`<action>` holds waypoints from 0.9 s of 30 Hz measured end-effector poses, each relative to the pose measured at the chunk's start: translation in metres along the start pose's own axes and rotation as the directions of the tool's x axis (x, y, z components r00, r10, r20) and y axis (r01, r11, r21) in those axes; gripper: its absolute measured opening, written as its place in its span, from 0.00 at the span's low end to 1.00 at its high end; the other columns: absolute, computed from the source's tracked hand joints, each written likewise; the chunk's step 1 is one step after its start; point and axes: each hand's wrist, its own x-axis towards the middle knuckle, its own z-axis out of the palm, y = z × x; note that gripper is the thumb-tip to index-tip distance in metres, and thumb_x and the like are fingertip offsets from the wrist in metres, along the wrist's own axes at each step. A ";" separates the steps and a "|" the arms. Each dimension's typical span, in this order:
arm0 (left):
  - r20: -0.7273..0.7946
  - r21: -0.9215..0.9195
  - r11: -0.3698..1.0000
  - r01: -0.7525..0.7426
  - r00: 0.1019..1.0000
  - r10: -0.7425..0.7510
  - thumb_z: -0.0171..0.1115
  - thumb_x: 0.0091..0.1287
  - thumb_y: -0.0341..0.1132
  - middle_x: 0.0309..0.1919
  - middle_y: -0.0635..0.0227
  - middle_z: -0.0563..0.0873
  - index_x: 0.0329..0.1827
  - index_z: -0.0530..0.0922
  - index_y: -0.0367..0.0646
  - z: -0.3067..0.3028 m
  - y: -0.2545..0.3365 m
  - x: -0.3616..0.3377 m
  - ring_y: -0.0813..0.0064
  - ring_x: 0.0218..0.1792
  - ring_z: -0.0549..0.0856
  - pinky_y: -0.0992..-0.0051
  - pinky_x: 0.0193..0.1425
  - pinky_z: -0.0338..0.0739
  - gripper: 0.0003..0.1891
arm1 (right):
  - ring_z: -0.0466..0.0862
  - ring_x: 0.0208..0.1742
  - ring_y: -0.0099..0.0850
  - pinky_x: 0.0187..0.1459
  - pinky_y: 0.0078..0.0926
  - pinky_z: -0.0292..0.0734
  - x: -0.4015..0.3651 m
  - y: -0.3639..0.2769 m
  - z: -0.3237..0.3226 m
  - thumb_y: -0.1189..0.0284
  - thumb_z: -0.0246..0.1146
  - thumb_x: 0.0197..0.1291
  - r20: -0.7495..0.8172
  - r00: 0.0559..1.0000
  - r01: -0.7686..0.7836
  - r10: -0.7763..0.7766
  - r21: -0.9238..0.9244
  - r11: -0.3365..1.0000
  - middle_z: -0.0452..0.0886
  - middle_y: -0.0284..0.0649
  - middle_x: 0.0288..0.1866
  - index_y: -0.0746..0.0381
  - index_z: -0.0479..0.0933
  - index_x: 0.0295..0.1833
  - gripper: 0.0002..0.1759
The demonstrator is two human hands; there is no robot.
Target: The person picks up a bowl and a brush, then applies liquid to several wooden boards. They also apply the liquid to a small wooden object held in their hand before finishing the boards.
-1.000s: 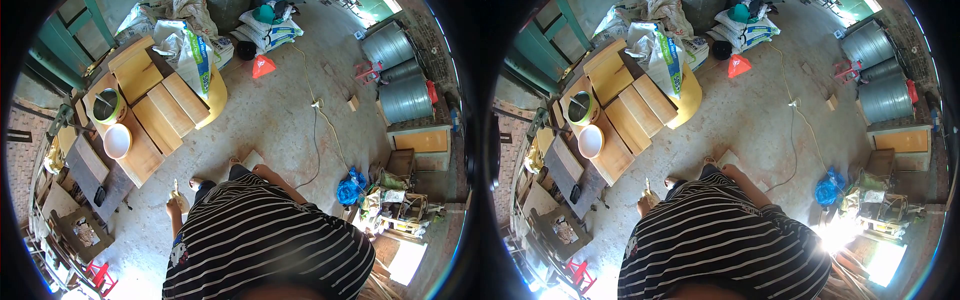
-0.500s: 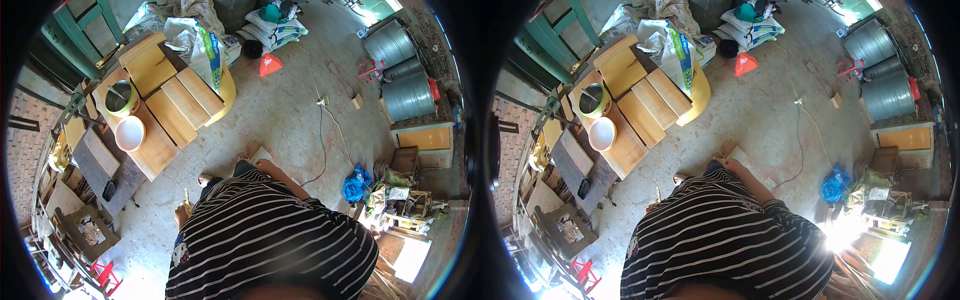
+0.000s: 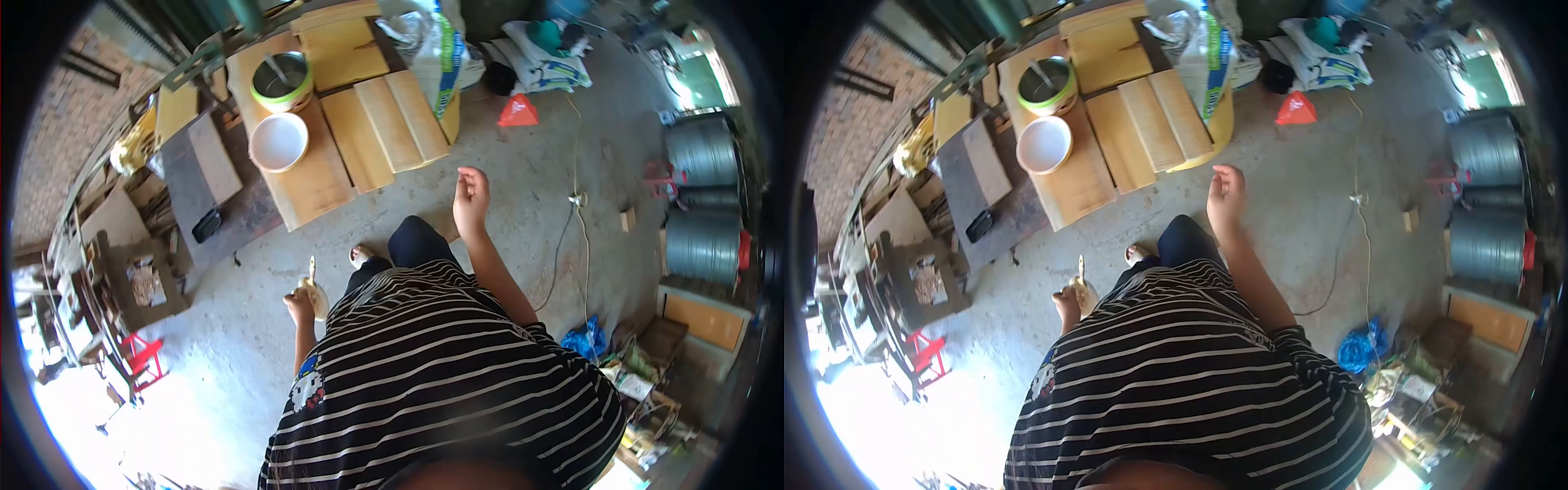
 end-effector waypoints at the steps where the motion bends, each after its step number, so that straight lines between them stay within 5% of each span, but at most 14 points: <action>1: -0.054 -0.060 0.998 -0.002 0.999 -0.002 0.62 0.61 0.41 0.42 0.37 0.80 0.56 0.65 0.37 0.001 0.005 -0.002 0.38 0.46 0.80 0.53 0.48 0.74 0.25 | 0.79 0.34 0.20 0.35 0.17 0.73 0.006 -0.010 0.010 0.79 0.57 0.63 0.075 0.997 0.031 -0.032 0.015 0.999 0.80 0.34 0.36 0.63 0.75 0.46 0.06; 3: -0.050 -0.070 0.997 0.013 0.999 -0.017 0.59 0.63 0.37 0.42 0.39 0.82 0.63 0.63 0.49 -0.017 0.045 -0.021 0.38 0.44 0.81 0.53 0.46 0.74 0.25 | 0.79 0.35 0.21 0.35 0.18 0.73 0.017 -0.023 0.034 0.78 0.57 0.64 0.173 0.982 0.064 -0.072 0.048 0.997 0.80 0.34 0.37 0.63 0.75 0.46 0.06; 4: -0.038 -0.116 0.993 0.009 0.999 -0.013 0.58 0.64 0.35 0.43 0.41 0.82 0.66 0.62 0.59 -0.016 0.041 -0.020 0.40 0.45 0.81 0.52 0.45 0.75 0.26 | 0.80 0.34 0.23 0.36 0.18 0.74 0.020 -0.029 0.049 0.78 0.57 0.63 0.299 0.954 -0.039 -0.015 0.175 0.984 0.80 0.36 0.37 0.63 0.74 0.45 0.06; 7: -0.008 -0.310 0.946 0.092 0.995 -0.099 0.56 0.67 0.31 0.35 0.57 0.84 0.56 0.75 0.51 -0.017 0.056 -0.023 0.69 0.31 0.84 0.70 0.36 0.78 0.15 | 0.80 0.32 0.22 0.35 0.18 0.75 0.028 -0.037 0.100 0.75 0.57 0.65 0.538 0.843 -0.231 0.016 0.336 0.913 0.80 0.37 0.35 0.64 0.73 0.44 0.05; 9: -0.016 -0.393 0.915 0.089 0.994 -0.103 0.56 0.67 0.30 0.33 0.61 0.83 0.54 0.76 0.49 -0.006 0.044 -0.019 0.74 0.29 0.82 0.73 0.34 0.77 0.13 | 0.80 0.28 0.22 0.29 0.19 0.75 0.032 -0.052 0.135 0.72 0.57 0.66 0.748 0.602 -0.533 0.280 0.115 0.838 0.79 0.36 0.34 0.64 0.71 0.46 0.08; 11: -0.007 -0.508 0.856 0.098 0.993 -0.118 0.56 0.67 0.29 0.29 0.67 0.82 0.52 0.77 0.46 -0.003 0.040 -0.021 0.79 0.25 0.80 0.76 0.31 0.75 0.12 | 0.79 0.26 0.22 0.26 0.20 0.74 0.031 -0.055 0.178 0.70 0.57 0.66 0.796 0.533 -0.543 0.286 0.062 0.837 0.79 0.37 0.33 0.65 0.70 0.47 0.10; 13: 0.000 -0.550 0.823 0.144 0.985 -0.173 0.55 0.67 0.29 0.29 0.68 0.81 0.52 0.77 0.46 0.005 0.042 -0.025 0.79 0.25 0.80 0.76 0.31 0.75 0.11 | 0.80 0.27 0.24 0.23 0.19 0.74 0.034 -0.050 0.224 0.67 0.58 0.65 0.849 0.431 -0.514 0.305 -0.046 0.856 0.79 0.40 0.37 0.66 0.68 0.52 0.16; 16: 0.035 -0.584 0.794 0.170 0.982 -0.185 0.56 0.67 0.29 0.30 0.68 0.81 0.52 0.76 0.46 0.008 0.056 -0.034 0.78 0.27 0.80 0.77 0.33 0.75 0.12 | 0.80 0.24 0.25 0.21 0.22 0.76 0.031 -0.063 0.274 0.66 0.60 0.64 0.837 0.437 -0.444 0.330 -0.119 0.888 0.79 0.40 0.34 0.69 0.68 0.50 0.18; 18: 0.034 -0.588 0.795 0.147 0.987 -0.157 0.56 0.67 0.28 0.30 0.68 0.81 0.52 0.77 0.46 0.014 0.056 -0.035 0.78 0.27 0.80 0.77 0.33 0.75 0.12 | 0.80 0.20 0.27 0.20 0.24 0.77 0.029 -0.052 0.300 0.65 0.61 0.63 0.787 0.477 -0.226 0.391 -0.320 0.920 0.79 0.42 0.30 0.71 0.67 0.50 0.21; 19: 0.054 -0.535 0.831 0.150 0.988 -0.143 0.55 0.66 0.28 0.29 0.67 0.82 0.51 0.77 0.46 0.016 0.055 -0.033 0.77 0.27 0.80 0.76 0.33 0.75 0.12 | 0.80 0.18 0.28 0.19 0.24 0.77 0.029 -0.035 0.312 0.67 0.63 0.59 0.809 0.422 -0.279 0.409 -0.313 0.908 0.80 0.44 0.29 0.73 0.68 0.50 0.21; 21: 0.096 -0.472 0.872 0.132 0.991 -0.099 0.55 0.65 0.28 0.29 0.66 0.82 0.51 0.77 0.46 0.019 0.058 -0.025 0.77 0.27 0.80 0.76 0.33 0.75 0.12 | 0.82 0.25 0.32 0.25 0.27 0.79 0.034 -0.032 0.313 0.69 0.66 0.48 0.801 0.421 -0.319 0.426 -0.308 0.896 0.81 0.48 0.33 0.73 0.70 0.50 0.25; 23: 0.199 -0.350 0.908 0.232 0.965 -0.170 0.54 0.64 0.29 0.28 0.64 0.81 0.50 0.78 0.46 0.021 0.062 -0.017 0.76 0.26 0.80 0.74 0.33 0.75 0.12 | 0.84 0.35 0.38 0.34 0.32 0.80 0.043 -0.027 0.308 0.70 0.66 0.38 0.780 0.510 -0.032 0.363 -0.404 0.914 0.82 0.53 0.36 0.73 0.72 0.47 0.28; 24: 0.209 -0.298 0.936 0.189 0.969 -0.130 0.55 0.64 0.31 0.27 0.63 0.81 0.50 0.78 0.47 0.022 0.063 -0.014 0.76 0.26 0.80 0.73 0.33 0.75 0.12 | 0.83 0.43 0.44 0.43 0.34 0.78 0.046 -0.018 0.304 0.69 0.67 0.33 0.772 0.515 -0.152 0.373 -0.346 0.926 0.82 0.56 0.40 0.73 0.74 0.47 0.30; 27: 0.285 -0.218 0.975 0.044 0.958 0.020 0.56 0.63 0.32 0.29 0.60 0.83 0.49 0.78 0.49 0.032 0.048 0.010 0.71 0.27 0.82 0.71 0.35 0.76 0.12 | 0.83 0.44 0.44 0.44 0.35 0.78 0.071 -0.025 0.284 0.72 0.65 0.40 0.893 0.412 -0.013 0.179 -0.191 0.981 0.82 0.55 0.42 0.70 0.73 0.52 0.28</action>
